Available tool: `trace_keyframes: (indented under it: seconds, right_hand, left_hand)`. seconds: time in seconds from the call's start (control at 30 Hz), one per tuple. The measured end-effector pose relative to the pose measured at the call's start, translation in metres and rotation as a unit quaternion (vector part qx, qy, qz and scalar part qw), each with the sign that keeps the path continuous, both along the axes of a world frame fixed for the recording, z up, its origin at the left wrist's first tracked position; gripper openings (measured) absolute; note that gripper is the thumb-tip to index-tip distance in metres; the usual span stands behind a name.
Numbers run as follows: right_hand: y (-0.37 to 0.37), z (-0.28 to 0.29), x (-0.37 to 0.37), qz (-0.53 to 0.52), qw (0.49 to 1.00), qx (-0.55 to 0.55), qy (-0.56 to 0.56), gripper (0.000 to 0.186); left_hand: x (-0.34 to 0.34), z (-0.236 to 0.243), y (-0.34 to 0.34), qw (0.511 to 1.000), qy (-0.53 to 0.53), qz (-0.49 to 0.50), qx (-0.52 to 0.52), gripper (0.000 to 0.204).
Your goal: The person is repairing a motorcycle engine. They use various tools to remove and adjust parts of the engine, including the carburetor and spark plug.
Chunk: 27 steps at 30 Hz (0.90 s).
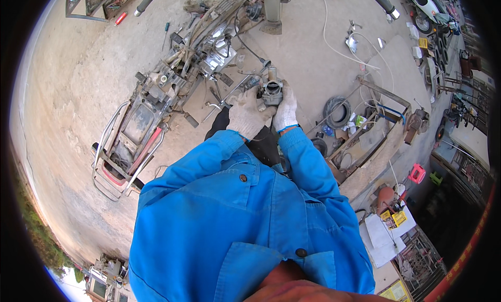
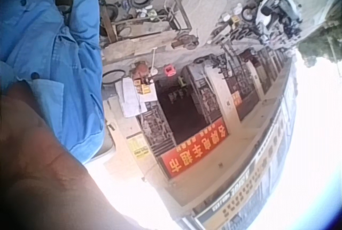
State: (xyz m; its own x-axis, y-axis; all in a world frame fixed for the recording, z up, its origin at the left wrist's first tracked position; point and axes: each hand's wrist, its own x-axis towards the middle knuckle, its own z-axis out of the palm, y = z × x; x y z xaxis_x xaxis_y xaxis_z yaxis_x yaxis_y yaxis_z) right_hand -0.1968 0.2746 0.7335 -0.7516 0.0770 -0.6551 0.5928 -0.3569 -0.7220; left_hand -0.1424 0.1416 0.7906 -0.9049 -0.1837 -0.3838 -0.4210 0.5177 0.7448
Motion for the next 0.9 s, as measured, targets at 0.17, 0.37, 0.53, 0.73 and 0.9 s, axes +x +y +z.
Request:
trace_keyframes:
  seconds: [0.17,0.37,0.53,0.73,0.9]
  right_hand:
    - [0.007,0.004,-0.001,-0.033,0.996,-0.08,-0.014,0.049]
    - [0.036,0.009,-0.004,0.109,0.992,0.062,0.019,0.048]
    - [0.064,0.011,0.002,0.299,0.897,0.326,0.005,0.056]
    - [0.081,-0.005,0.026,0.275,0.933,0.226,-0.049,0.059]
    - [0.121,-0.023,0.058,0.176,0.965,0.191,-0.026,0.046]
  left_hand:
    - [-0.01,-0.005,-0.002,0.979,-0.035,0.063,0.192,0.091]
    - [-0.017,-0.011,0.012,0.93,-0.096,0.101,0.339,0.08]
    - [0.003,-0.043,0.031,0.862,-0.158,0.137,0.462,0.067]
    - [0.026,-0.093,0.047,0.741,-0.132,0.324,0.573,0.058]
    - [0.038,-0.123,0.033,0.752,-0.094,0.348,0.551,0.045]
